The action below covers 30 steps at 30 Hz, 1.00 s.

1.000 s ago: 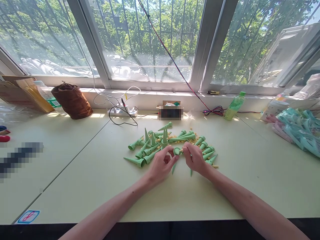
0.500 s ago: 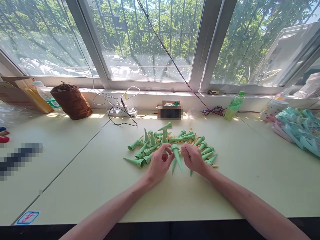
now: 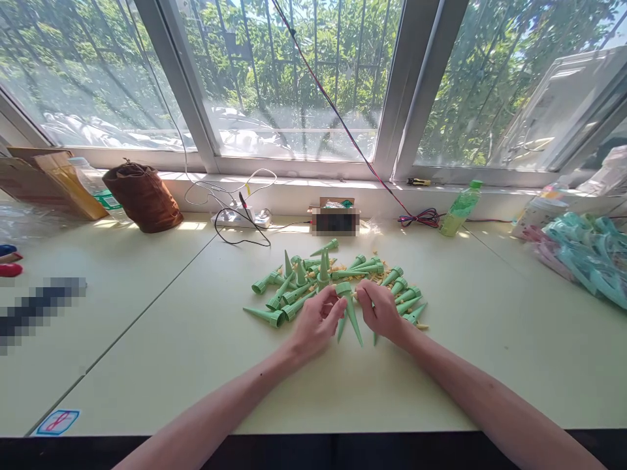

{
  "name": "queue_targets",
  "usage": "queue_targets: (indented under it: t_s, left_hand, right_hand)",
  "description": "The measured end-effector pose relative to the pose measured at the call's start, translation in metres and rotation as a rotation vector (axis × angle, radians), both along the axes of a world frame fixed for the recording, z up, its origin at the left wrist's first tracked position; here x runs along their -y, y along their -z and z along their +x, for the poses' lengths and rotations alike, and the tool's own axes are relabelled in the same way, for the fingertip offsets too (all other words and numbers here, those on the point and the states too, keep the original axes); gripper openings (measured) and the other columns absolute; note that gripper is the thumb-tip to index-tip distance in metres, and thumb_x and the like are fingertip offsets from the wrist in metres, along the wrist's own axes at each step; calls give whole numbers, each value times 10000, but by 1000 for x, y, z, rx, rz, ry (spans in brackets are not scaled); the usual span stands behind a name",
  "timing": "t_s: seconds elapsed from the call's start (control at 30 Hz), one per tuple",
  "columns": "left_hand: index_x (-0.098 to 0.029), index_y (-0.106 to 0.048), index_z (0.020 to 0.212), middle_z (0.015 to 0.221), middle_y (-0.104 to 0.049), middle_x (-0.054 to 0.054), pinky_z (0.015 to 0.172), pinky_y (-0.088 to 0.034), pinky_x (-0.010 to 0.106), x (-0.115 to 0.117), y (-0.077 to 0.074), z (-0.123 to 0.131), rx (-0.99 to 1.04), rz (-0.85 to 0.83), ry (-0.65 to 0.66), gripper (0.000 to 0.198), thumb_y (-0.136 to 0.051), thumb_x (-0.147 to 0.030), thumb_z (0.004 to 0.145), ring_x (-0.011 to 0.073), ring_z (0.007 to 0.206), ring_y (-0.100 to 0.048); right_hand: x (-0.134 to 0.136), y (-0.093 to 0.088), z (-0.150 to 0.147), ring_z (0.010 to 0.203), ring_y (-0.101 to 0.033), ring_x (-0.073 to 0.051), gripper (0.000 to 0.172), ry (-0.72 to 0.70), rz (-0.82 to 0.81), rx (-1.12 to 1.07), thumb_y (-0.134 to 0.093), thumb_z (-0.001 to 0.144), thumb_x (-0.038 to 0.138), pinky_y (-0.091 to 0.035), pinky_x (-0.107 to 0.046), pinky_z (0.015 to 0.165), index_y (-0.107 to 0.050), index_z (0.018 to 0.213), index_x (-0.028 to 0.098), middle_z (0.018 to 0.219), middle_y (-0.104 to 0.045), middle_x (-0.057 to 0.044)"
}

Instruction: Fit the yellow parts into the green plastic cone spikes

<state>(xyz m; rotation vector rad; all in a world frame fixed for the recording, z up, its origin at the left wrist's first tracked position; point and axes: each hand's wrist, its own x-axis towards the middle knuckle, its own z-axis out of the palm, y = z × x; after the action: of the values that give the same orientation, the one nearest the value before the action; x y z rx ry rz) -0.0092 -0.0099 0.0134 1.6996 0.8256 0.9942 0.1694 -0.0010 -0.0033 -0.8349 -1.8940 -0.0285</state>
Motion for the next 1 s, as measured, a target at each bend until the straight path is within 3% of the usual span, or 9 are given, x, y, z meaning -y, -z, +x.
queue_targets:
  t_s: [0.37,0.67,0.9,1.0]
  left_hand:
    - [-184,-507,1021,759,-490,-40,454,-273,181,-3,6,-3,-45,195,-71,199,-565,-341,913,34,484,-373]
    - [-209,-460,1012,806,-530,-33,432,-258,173,0,6,-2,-101,172,-52,193,-562,-339,912,35,474,-408]
    - [-192,-510,932,581,-395,-84,462,-260,184,-2,7,-3,-144,217,-20,130,-555,-313,915,50,449,-350]
    - [-185,-554,964,599,-450,-68,452,-266,176,-3,7,-3,-136,247,-45,120,-577,-283,899,53,471,-377]
  right_hand:
    - [-1,-3,0,473,-205,-98,334,30,-7,36,-351,1005,201,-217,-248,475,-268,682,227,558,-265,66]
    - [1,-2,-1,499,-201,-105,317,41,70,-71,-347,1013,187,-210,-260,481,-279,706,227,588,-271,58]
    - [1,0,-1,498,-247,-109,304,26,26,14,-324,1023,218,-239,-258,501,-341,719,222,585,-327,48]
    - [1,-1,-1,485,-240,-105,320,32,25,28,-332,1015,208,-229,-257,496,-312,696,223,568,-316,55]
